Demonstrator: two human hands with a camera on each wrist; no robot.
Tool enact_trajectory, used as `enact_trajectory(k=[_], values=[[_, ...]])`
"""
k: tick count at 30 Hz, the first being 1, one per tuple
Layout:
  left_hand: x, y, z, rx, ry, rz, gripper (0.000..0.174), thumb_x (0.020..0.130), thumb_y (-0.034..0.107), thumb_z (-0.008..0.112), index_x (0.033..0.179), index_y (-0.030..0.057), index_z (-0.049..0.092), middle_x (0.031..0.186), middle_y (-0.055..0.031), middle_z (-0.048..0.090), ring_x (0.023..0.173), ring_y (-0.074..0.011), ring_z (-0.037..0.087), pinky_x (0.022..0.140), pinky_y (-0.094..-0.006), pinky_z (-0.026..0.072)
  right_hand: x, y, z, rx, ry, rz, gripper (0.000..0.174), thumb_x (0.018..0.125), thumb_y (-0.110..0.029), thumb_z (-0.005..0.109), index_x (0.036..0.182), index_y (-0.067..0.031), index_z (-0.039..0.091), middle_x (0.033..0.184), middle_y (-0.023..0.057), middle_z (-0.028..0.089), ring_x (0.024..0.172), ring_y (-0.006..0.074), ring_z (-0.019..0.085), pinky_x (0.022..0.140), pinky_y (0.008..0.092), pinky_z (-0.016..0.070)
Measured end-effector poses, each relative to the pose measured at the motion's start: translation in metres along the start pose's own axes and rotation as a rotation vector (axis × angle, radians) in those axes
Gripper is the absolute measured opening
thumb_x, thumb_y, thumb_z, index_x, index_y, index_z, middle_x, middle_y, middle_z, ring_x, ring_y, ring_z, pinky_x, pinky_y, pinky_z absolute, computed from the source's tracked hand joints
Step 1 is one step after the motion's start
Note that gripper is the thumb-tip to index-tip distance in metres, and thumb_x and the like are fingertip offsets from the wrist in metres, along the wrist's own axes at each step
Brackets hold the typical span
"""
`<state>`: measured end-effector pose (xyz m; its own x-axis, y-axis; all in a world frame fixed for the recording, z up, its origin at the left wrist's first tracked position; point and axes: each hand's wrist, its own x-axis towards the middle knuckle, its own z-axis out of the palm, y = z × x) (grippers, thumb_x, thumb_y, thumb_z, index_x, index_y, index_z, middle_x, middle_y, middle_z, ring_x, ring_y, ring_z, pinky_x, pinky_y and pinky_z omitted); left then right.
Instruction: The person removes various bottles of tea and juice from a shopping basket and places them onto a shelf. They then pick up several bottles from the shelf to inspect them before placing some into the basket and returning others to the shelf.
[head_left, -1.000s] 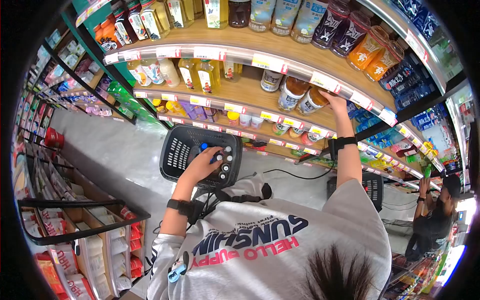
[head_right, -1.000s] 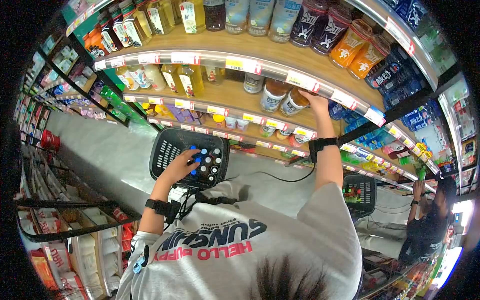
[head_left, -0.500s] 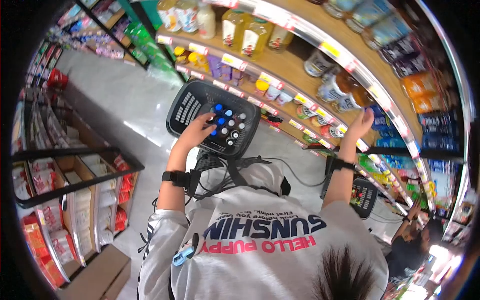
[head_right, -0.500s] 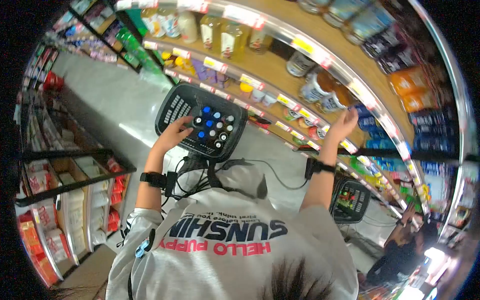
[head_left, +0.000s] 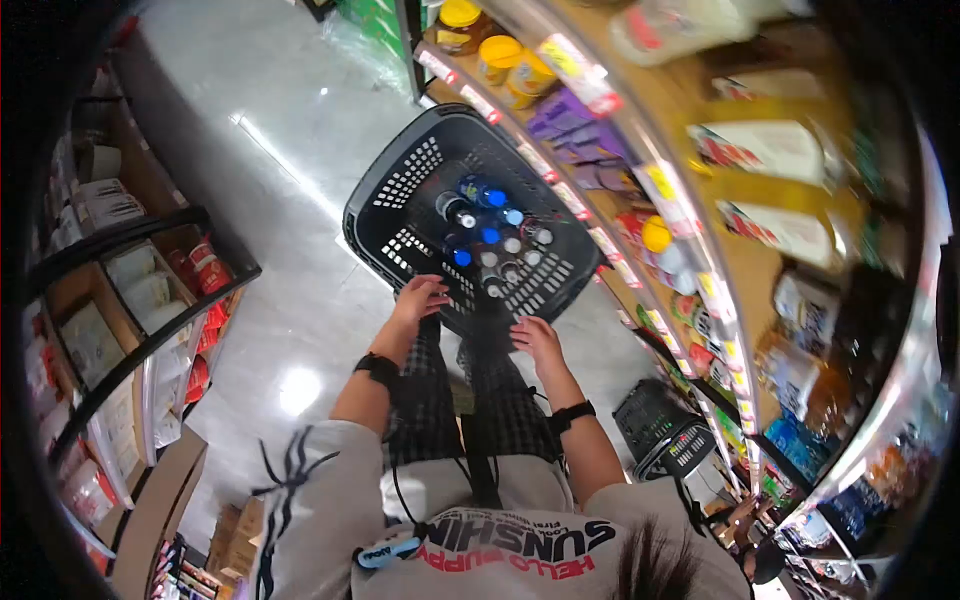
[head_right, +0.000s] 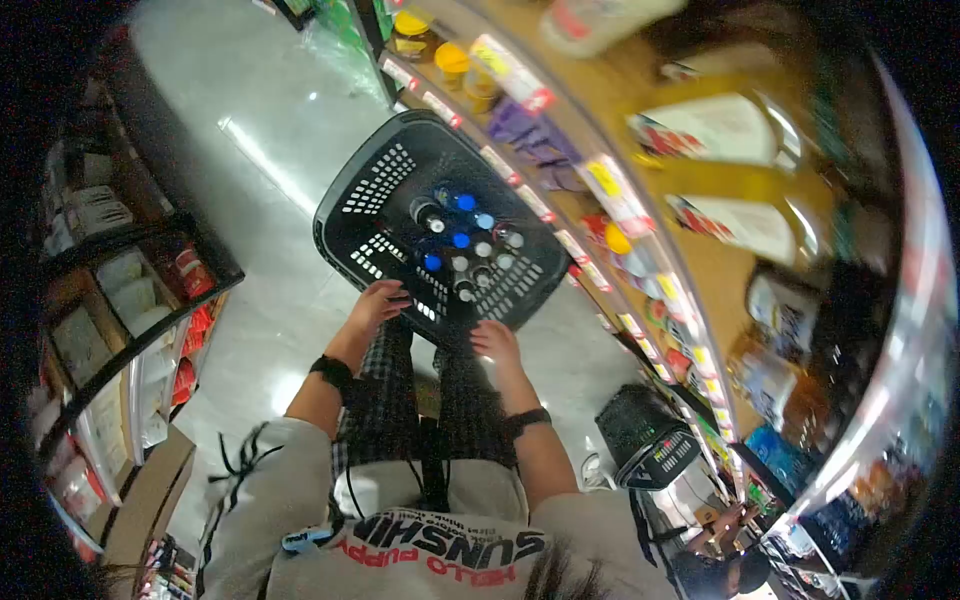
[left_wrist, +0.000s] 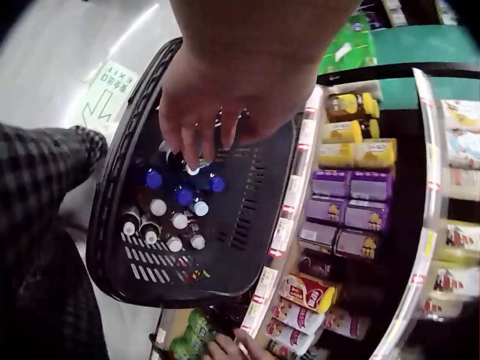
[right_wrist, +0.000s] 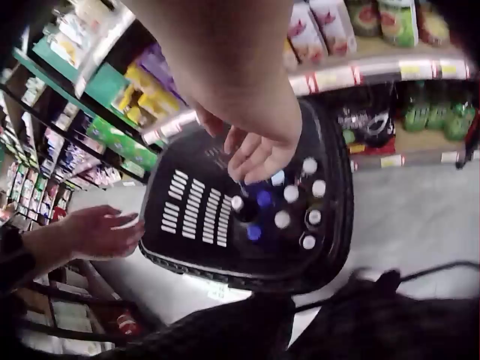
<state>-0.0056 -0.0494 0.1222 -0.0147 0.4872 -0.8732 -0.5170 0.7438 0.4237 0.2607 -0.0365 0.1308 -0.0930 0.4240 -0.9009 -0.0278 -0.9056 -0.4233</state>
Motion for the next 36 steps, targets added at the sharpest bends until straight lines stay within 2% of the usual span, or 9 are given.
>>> enact_trajectory(k=[5, 10, 15, 18, 20, 27, 30, 33, 36], values=[[0.114, -0.014, -0.009, -0.155, 0.115, -0.122, 0.037, 0.085, 0.029, 0.044, 0.117, 0.0111, 0.044, 0.114, -0.0086, 0.051, 0.099, -0.0249, 0.054, 0.086, -0.0365, 0.0357, 0.125, 0.008, 0.084, 0.083, 0.024, 0.075, 0.039, 0.077, -0.033, 0.059, 0.107, -0.0104, 0.049, 0.096, 0.0093, 0.057, 0.089, 0.0212, 0.055, 0.076, 0.0348, 0.0440], [0.204, -0.026, 0.000, -0.207, 0.097, -0.165, 0.043, 0.085, 0.031, 0.045, 0.124, 0.0132, 0.040, 0.121, -0.0055, 0.045, 0.106, -0.0209, 0.045, 0.081, -0.0327, 0.0350, 0.253, 0.005, 0.127, 0.400, 0.213, -0.004, 0.035, 0.077, -0.024, 0.060, 0.109, -0.0140, 0.049, 0.094, 0.0054, 0.055, 0.085, 0.0188, 0.053, 0.075, 0.0347, 0.0437], [0.245, -0.035, 0.017, -0.230, 0.232, -0.139, 0.046, 0.082, 0.021, 0.045, 0.123, 0.0016, 0.039, 0.114, -0.0126, 0.047, 0.100, -0.0213, 0.048, 0.083, -0.0291, 0.0392, 0.319, 0.011, 0.130, -0.165, 0.171, -0.178, 0.031, 0.075, -0.015, 0.061, 0.104, -0.0146, 0.051, 0.082, 0.0035, 0.055, 0.072, 0.0142, 0.055, 0.058, 0.0286, 0.0471], [0.238, -0.035, 0.019, -0.327, 0.157, -0.116, 0.053, 0.083, 0.026, 0.045, 0.130, 0.0063, 0.030, 0.127, -0.0122, 0.037, 0.110, -0.0223, 0.042, 0.088, -0.0309, 0.0359, 0.339, 0.024, 0.118, -0.315, 0.091, -0.216, 0.023, 0.074, -0.011, 0.062, 0.096, -0.0122, 0.055, 0.079, 0.0030, 0.055, 0.065, 0.0129, 0.054, 0.049, 0.0251, 0.0461], [0.249, -0.067, 0.010, -0.370, 0.126, -0.064, 0.050, 0.083, 0.042, 0.043, 0.127, 0.0170, 0.036, 0.124, 0.0011, 0.039, 0.105, -0.0155, 0.038, 0.083, -0.0328, 0.0293, 0.317, 0.006, 0.125, -0.472, 0.073, -0.258, 0.012, 0.073, -0.009, 0.063, 0.084, -0.0100, 0.058, 0.078, 0.0017, 0.055, 0.064, 0.0116, 0.053, 0.049, 0.0243, 0.0455], [0.179, -0.031, -0.006, -0.492, 0.220, -0.179, 0.060, 0.083, 0.047, 0.040, 0.128, 0.0090, 0.029, 0.128, -0.0112, 0.033, 0.111, -0.0270, 0.037, 0.093, -0.0461, 0.0254, 0.162, -0.041, 0.139, -0.623, 0.024, -0.481, 0.021, 0.069, -0.016, 0.065, 0.088, -0.0066, 0.061, 0.080, 0.0083, 0.062, 0.072, 0.0200, 0.059, 0.067, 0.0296, 0.0453], [0.145, -0.026, -0.021, -0.697, 0.034, -0.194, 0.065, 0.080, 0.055, 0.038, 0.134, 0.0262, 0.017, 0.136, -0.0143, 0.023, 0.119, -0.0356, 0.029, 0.094, -0.0539, 0.0258, 0.016, -0.089, 0.133, -0.712, 0.012, -0.649, 0.024, 0.067, -0.016, 0.066, 0.089, -0.0063, 0.062, 0.081, 0.0101, 0.061, 0.073, 0.0211, 0.060, 0.066, 0.0293, 0.0455], [0.058, 0.025, 0.009, -0.743, -0.422, 0.017, 0.059, 0.084, 0.050, 0.037, 0.132, 0.0188, 0.024, 0.127, -0.0138, 0.040, 0.114, -0.0320, 0.041, 0.095, -0.0488, 0.0311, -0.125, -0.121, 0.110, -0.801, -0.080, -0.792, 0.019, 0.064, -0.012, 0.069, 0.081, -0.0094, 0.063, 0.068, 0.0074, 0.055, 0.059, 0.0190, 0.056, 0.052, 0.0274, 0.0444], [-0.044, 0.053, 0.058, -0.559, -0.705, -0.089, 0.049, 0.086, 0.043, 0.037, 0.126, 0.0144, 0.038, 0.120, -0.0113, 0.049, 0.110, -0.0279, 0.046, 0.094, -0.0455, 0.0335, -0.232, -0.133, 0.075, -0.821, -0.109, -0.982, 0.022, 0.065, -0.011, 0.069, 0.086, -0.0116, 0.063, 0.069, 0.0053, 0.055, 0.058, 0.0165, 0.056, 0.051, 0.0260, 0.0442]])
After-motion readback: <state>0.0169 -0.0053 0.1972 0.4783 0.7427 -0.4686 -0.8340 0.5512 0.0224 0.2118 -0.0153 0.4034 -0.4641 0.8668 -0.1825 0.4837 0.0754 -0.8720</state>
